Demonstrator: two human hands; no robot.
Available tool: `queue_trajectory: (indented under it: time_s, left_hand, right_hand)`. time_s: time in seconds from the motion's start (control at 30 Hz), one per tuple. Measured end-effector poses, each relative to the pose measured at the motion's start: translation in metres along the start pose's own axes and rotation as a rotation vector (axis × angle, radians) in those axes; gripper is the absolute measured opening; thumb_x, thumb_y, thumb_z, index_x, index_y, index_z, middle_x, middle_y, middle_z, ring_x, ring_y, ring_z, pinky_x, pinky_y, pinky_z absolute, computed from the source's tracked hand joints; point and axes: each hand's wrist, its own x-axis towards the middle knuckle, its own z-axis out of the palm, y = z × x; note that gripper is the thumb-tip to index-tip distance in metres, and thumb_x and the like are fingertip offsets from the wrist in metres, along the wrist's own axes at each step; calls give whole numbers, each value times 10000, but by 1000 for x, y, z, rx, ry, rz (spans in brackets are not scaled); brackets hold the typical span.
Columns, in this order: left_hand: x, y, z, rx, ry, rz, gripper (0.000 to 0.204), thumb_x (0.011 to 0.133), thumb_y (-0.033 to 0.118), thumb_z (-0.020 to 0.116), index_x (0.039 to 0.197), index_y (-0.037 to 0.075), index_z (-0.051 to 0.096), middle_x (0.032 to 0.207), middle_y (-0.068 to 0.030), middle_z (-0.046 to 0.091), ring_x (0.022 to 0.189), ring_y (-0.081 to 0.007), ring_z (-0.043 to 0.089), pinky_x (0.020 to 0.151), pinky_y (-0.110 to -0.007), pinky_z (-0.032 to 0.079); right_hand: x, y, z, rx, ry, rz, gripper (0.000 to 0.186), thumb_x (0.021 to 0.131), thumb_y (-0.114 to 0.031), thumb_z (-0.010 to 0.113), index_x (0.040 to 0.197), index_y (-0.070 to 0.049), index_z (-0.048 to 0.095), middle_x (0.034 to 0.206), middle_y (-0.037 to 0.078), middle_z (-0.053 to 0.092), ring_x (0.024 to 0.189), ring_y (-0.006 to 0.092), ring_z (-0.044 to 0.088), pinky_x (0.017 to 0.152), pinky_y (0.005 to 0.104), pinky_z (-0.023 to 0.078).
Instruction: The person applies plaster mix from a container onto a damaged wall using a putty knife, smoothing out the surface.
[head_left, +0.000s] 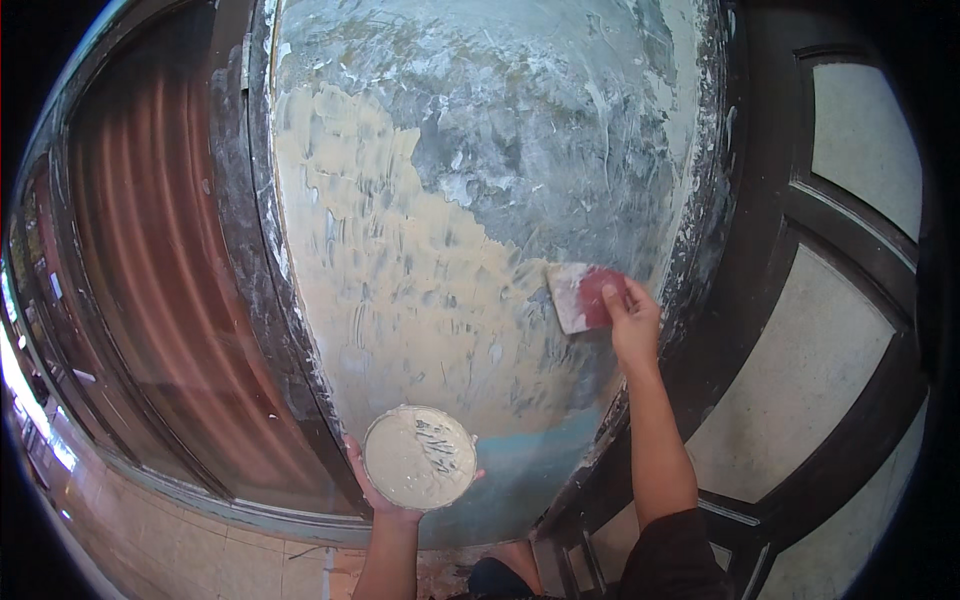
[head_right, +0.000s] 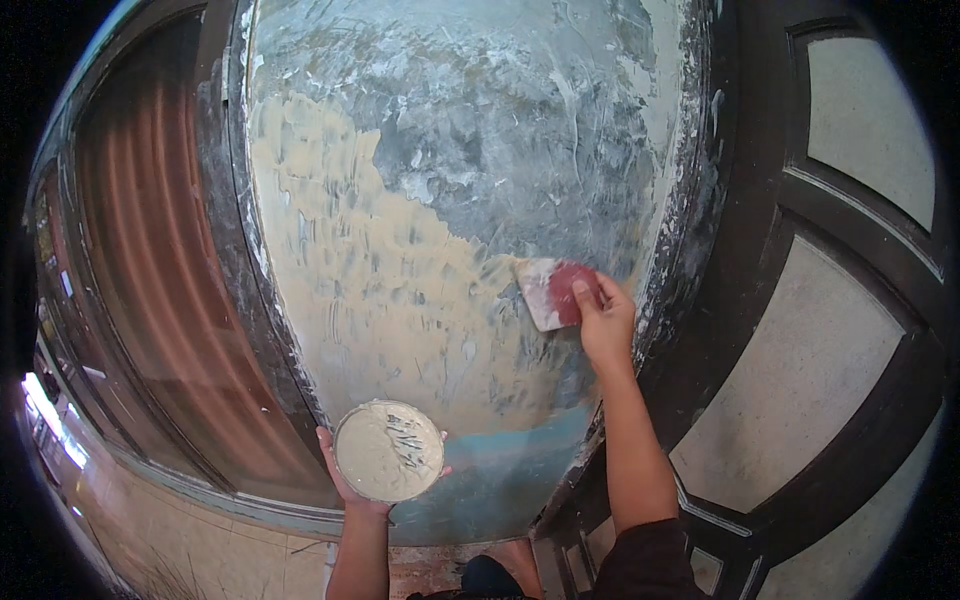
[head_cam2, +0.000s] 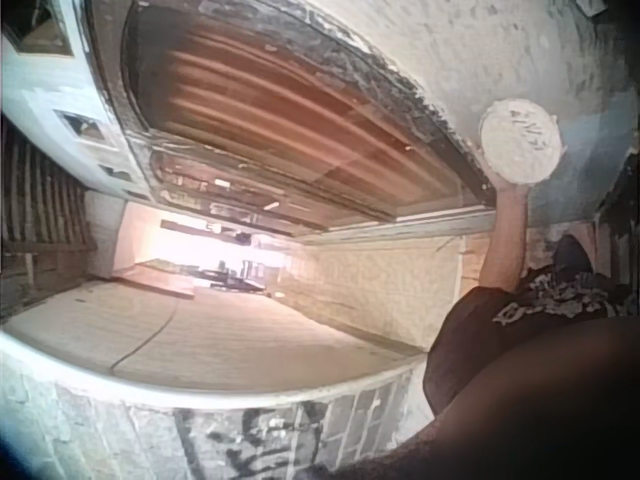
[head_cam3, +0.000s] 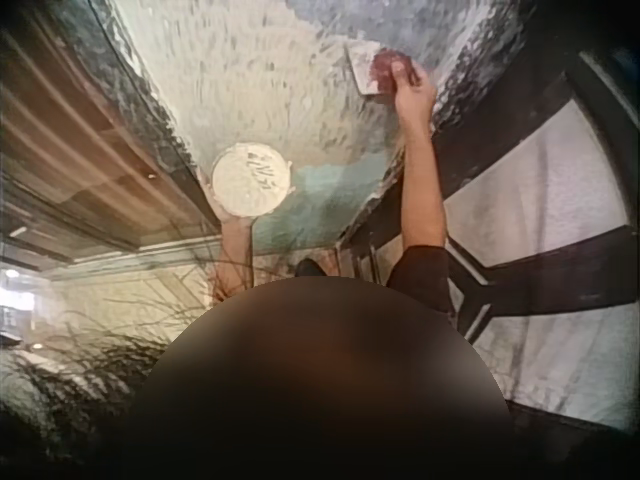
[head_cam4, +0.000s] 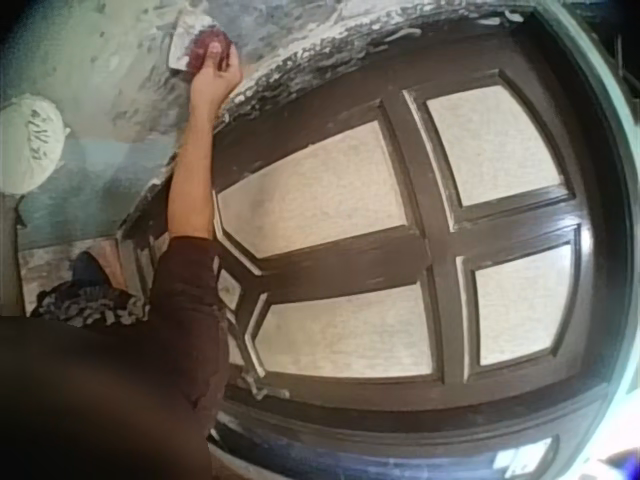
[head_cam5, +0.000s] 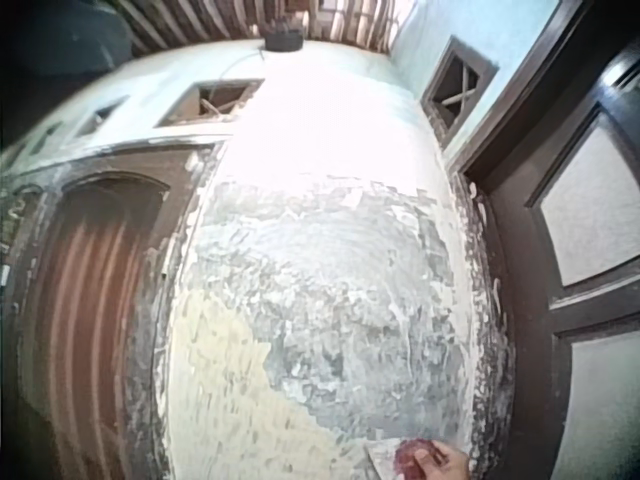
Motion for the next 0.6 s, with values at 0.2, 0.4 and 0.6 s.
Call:
queue_trajectory:
  time_s: [0.2,0.4,0.6]
  left_hand:
    - [-5,-4,9,34,-25,-6,1093,801,967,378,1593,215,378,1612,-221,373,1403,-635,355,1007,-904,283]
    - [-2,-7,24,84,-20,-19,1060,823,948,364,1592,219,377,1610,-217,380,1410,-587,391,1002,-904,292]
    - [-4,-17,33,-146,-133,-79,974,859,908,359,1577,251,399,1585,-202,425,1398,-531,449,986,-903,313]
  right_hand:
    - [-37,-11,12,-70,-259,108,309,998,-128,718,1240,59,677,1073,73,745,935,120,684,834,282,555]
    - [-71,-35,27,-186,-823,257,259,987,-148,728,1172,33,721,1035,63,758,873,105,661,776,296,548]
    - [-70,-2,20,-279,-1029,474,302,971,-209,727,1160,27,737,930,78,772,821,111,662,762,315,541]
